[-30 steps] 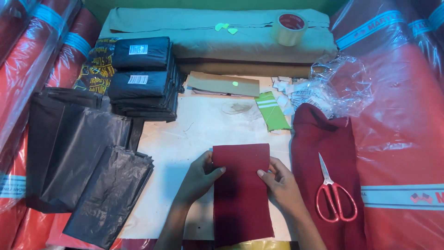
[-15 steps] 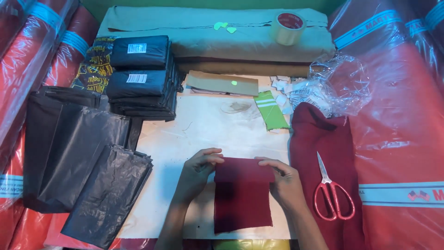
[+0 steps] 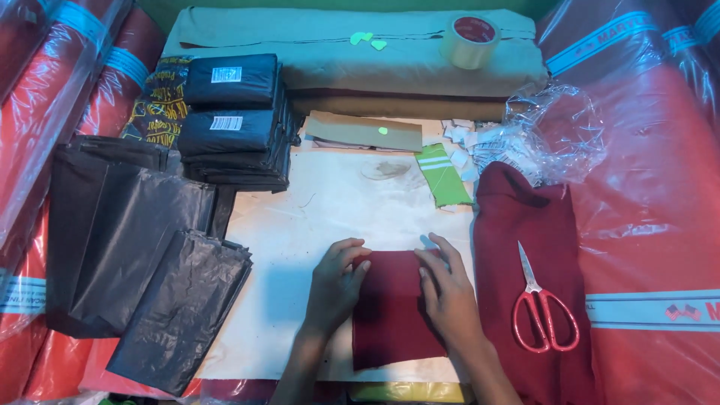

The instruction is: The person uses red-handled scissors to cut a piece of maroon fabric along a white chalk line. After cutting, the person folds the resulting fabric strip in half and smooths it flat on the work surface.

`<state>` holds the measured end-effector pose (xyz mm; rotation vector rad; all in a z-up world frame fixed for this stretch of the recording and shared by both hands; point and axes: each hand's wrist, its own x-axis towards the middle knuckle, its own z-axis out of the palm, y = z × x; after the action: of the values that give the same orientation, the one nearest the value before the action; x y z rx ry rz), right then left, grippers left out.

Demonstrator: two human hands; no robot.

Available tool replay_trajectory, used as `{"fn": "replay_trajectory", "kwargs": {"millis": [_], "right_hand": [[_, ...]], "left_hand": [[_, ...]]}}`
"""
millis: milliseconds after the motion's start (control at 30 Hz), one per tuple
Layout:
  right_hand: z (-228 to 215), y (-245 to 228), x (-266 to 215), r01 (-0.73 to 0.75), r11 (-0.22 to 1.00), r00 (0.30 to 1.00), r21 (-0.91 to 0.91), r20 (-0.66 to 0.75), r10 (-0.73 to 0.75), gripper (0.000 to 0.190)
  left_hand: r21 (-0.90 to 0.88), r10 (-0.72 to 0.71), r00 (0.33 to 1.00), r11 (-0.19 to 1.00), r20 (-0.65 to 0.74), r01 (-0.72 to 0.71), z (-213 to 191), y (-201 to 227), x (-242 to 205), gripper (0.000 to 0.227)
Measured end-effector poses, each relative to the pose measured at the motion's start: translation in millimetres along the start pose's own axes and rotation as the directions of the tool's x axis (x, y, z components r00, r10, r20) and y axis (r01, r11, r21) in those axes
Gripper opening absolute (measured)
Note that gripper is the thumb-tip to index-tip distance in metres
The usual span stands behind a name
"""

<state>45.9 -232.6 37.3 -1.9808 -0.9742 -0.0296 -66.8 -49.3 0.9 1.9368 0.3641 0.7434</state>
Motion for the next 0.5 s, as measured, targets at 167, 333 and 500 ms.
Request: {"fn": "replay_trajectory", "kwargs": {"millis": [167, 333, 500], "right_hand": [[10, -12, -8, 0.265, 0.899, 0.96, -0.349, 0.012, -0.278, 0.04], [22, 2, -5, 0.313, 0.787, 0.947, -0.532, 0.236, -0.217, 0.055], [18, 7, -11, 0.279, 0.751, 0.951, -0.599, 0.28, -0.13, 0.061]], "left_hand": [[0.481, 0.373, 0.922, 0.83, -0.1, -0.284, 14, 43, -7, 0.025], [0.627, 0.259, 0.957, 0.726, 0.129, -0.281, 36, 38, -27, 0.053], [0.692, 0.141, 0.97, 0.681, 0.199, -0.241, 25, 40, -31, 0.06]]}}
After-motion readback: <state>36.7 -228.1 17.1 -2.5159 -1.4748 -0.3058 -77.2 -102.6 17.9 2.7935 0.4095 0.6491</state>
